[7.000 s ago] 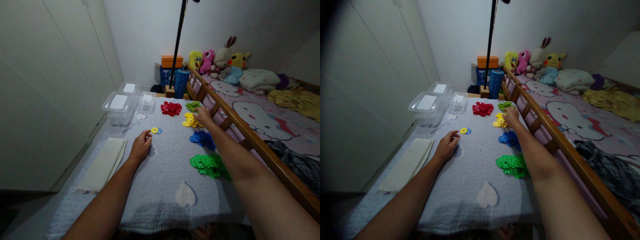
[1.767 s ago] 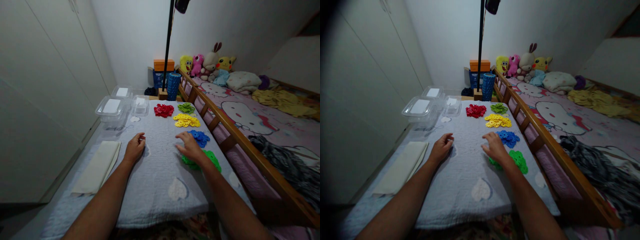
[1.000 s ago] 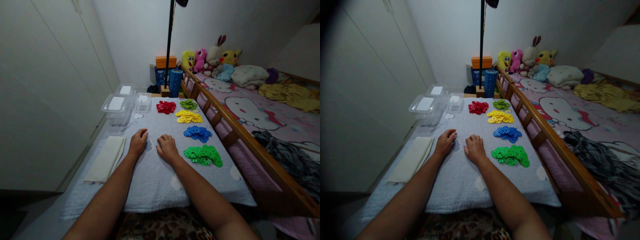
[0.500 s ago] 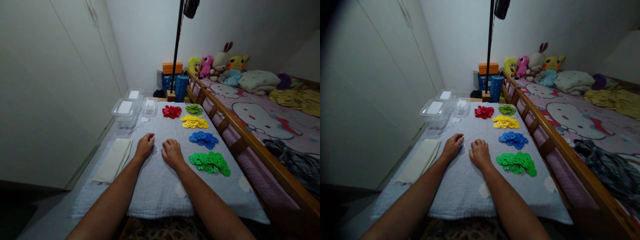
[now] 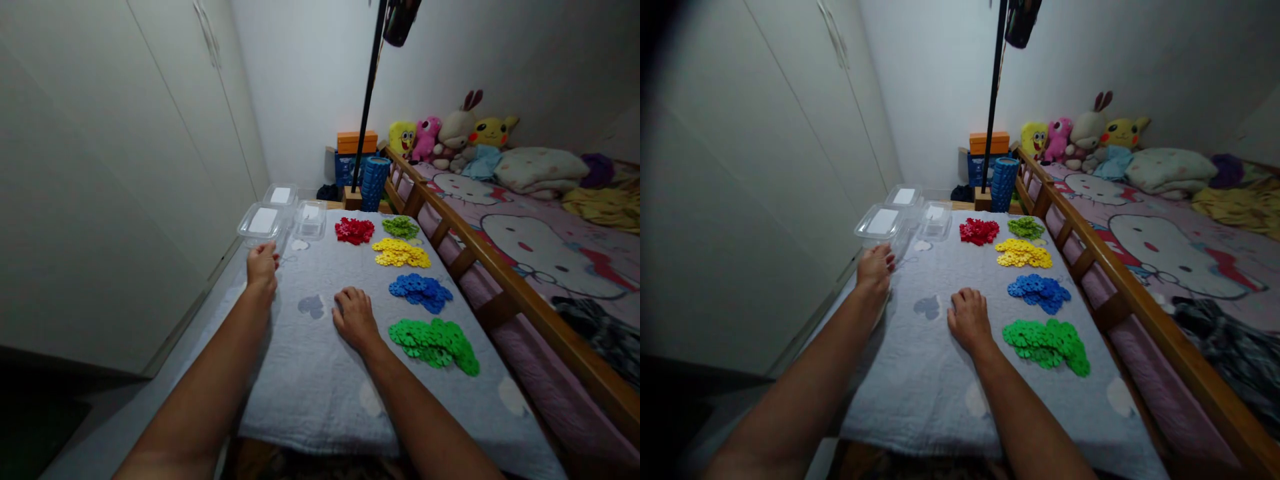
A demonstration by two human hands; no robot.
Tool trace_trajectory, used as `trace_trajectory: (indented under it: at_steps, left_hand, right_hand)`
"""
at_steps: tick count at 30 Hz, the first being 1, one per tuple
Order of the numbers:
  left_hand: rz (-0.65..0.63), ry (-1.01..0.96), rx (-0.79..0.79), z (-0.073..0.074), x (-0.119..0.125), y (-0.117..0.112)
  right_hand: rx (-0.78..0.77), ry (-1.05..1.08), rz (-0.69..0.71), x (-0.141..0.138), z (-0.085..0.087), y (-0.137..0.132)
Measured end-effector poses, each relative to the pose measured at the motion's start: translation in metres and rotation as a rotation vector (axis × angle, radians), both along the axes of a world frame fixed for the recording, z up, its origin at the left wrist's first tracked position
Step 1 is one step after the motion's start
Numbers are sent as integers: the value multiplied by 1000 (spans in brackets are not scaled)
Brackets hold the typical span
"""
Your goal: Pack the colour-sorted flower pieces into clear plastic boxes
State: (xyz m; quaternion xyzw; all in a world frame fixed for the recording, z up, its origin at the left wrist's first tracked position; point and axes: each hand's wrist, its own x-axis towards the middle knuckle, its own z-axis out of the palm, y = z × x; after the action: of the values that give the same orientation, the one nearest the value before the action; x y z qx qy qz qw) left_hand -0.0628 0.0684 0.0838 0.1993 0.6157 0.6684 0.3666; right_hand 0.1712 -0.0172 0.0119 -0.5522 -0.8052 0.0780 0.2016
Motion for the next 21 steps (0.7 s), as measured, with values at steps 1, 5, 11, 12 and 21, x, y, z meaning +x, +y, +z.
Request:
trace_trajectory:
  at_steps: [1,5,11,12,21]
  left_hand:
    - [35,-20,-2,2,-5,4]
    - [129,-92,-44,6,-20,18]
    - [161,-27,-163,4,-30,34]
    - [170,-26,-166,4,-31,35]
    - [178,15,-99,1,-37,46]
  right_hand:
    - [2,4,0,0,0,0]
    - [3,13,0,0,0,-1]
    - [-15,20,-6,-1,1,-1]
    - [-15,20,-7,-1,1,-1]
    - [-19,-1,-6,0,-1,0]
